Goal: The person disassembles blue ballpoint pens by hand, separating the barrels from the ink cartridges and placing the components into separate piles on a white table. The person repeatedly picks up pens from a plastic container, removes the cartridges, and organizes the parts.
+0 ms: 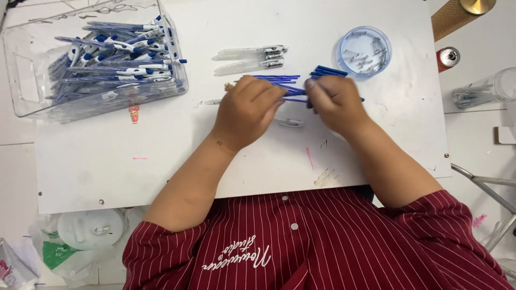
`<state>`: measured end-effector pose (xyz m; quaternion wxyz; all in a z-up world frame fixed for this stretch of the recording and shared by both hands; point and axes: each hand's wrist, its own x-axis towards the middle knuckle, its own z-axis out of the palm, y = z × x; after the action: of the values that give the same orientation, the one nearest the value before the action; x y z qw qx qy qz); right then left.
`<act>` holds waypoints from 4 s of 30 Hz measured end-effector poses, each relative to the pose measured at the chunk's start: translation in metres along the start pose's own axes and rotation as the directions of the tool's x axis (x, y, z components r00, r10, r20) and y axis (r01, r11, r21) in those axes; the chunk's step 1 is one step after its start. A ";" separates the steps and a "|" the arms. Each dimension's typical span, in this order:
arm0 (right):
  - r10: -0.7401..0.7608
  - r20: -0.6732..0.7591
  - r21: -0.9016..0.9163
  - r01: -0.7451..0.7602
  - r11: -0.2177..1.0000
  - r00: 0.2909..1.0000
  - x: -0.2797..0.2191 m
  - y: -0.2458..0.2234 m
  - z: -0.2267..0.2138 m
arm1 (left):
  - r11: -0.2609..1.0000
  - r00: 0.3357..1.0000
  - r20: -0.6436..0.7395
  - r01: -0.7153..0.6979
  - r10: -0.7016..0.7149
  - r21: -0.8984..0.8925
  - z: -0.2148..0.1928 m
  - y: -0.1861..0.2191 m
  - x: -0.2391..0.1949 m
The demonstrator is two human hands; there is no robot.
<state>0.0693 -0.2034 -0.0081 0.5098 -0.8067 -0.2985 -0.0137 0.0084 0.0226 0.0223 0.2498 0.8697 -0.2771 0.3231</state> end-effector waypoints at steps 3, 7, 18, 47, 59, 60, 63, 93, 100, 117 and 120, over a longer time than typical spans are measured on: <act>0.128 -0.072 0.056 -0.124 0.991 0.989 0.000 0.019 -0.015 | 0.999 1.000 -0.013 -0.002 0.002 0.032 -0.009 -0.013 -0.002; 0.318 -0.081 -0.155 -0.328 0.932 0.944 0.011 -0.005 -0.046 | 0.993 0.995 0.039 0.088 -0.091 0.084 -0.018 -0.020 -0.003; 0.013 0.085 -0.591 0.040 0.806 0.996 0.004 -0.012 -0.055 | 0.993 0.994 0.054 0.088 -0.092 0.073 0.002 -0.012 -0.011; 0.018 0.219 -0.633 0.128 0.763 0.976 0.014 -0.026 -0.028 | 0.944 0.984 0.128 0.076 -0.123 0.321 -0.022 -0.032 -0.012; 0.346 0.090 -0.691 -0.191 0.697 0.934 0.010 0.009 -0.086 | 0.956 0.983 0.130 0.093 -0.134 0.277 -0.011 -0.021 -0.011; 0.354 0.113 -0.695 -0.180 0.696 0.928 0.010 0.010 -0.083 | 0.957 0.983 0.126 0.092 -0.130 0.275 -0.010 -0.021 -0.012; 0.372 0.127 -0.718 -0.174 0.674 0.919 0.010 0.014 -0.076 | 0.961 0.986 0.118 0.086 -0.120 0.262 -0.007 -0.020 -0.011; -0.300 0.240 -0.268 0.361 0.893 0.923 0.037 -0.052 -0.044 | 0.993 0.994 0.102 -0.016 0.028 -0.118 -0.019 -0.003 0.037; -0.178 0.176 -0.162 0.207 0.965 0.968 0.020 -0.014 -0.005 | 0.987 0.976 0.145 0.162 -0.160 0.000 -0.007 -0.005 0.013; 0.554 0.462 0.246 -0.700 0.670 0.693 0.026 -0.031 0.004 | 0.911 0.990 -0.089 -0.061 0.107 0.408 -0.006 0.000 0.010; 0.564 0.462 0.308 -0.720 0.622 0.685 0.025 -0.032 0.005 | 0.901 0.987 -0.103 -0.070 0.125 0.427 -0.003 0.000 0.009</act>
<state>0.0729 -0.1779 0.0242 0.6018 -0.7026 -0.0584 0.3752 0.0127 0.0220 0.0305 0.0566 0.8656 -0.2273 0.4427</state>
